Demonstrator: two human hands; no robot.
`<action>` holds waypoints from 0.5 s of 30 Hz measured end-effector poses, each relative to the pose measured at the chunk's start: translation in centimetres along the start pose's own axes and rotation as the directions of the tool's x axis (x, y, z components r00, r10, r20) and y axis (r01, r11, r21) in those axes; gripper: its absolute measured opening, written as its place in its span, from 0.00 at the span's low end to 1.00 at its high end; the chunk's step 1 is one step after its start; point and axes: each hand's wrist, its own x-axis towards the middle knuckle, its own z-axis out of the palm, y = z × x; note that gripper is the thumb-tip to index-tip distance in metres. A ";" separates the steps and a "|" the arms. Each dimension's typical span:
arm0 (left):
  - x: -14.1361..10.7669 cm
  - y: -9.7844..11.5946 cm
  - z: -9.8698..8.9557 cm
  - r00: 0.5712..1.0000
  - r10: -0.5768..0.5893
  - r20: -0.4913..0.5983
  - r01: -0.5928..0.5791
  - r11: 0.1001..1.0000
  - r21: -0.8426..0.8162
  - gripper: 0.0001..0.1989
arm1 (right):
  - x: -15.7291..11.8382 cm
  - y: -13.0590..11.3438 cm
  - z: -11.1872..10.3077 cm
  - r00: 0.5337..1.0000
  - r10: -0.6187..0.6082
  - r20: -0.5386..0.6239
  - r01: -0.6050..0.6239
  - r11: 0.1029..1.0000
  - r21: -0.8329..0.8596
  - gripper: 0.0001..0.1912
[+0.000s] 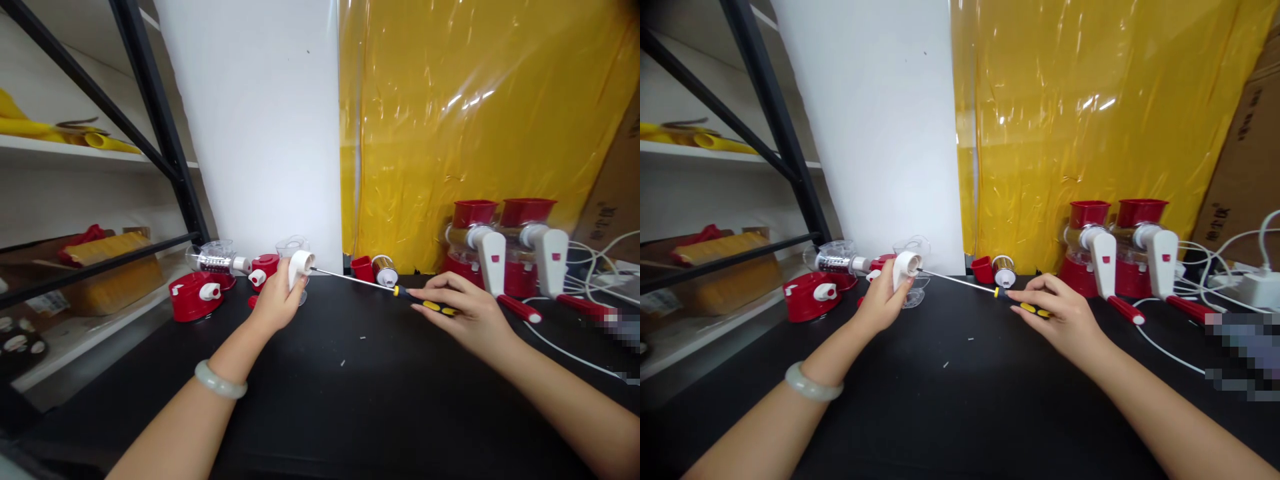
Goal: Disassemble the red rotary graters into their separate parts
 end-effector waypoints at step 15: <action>-0.1 0.5 -0.4 1.000 -0.004 -0.013 0.008 0.943 0.332 0.22 | 0.3 -0.3 0.0 0.884 0.423 0.202 -0.458 0.870 0.184 0.17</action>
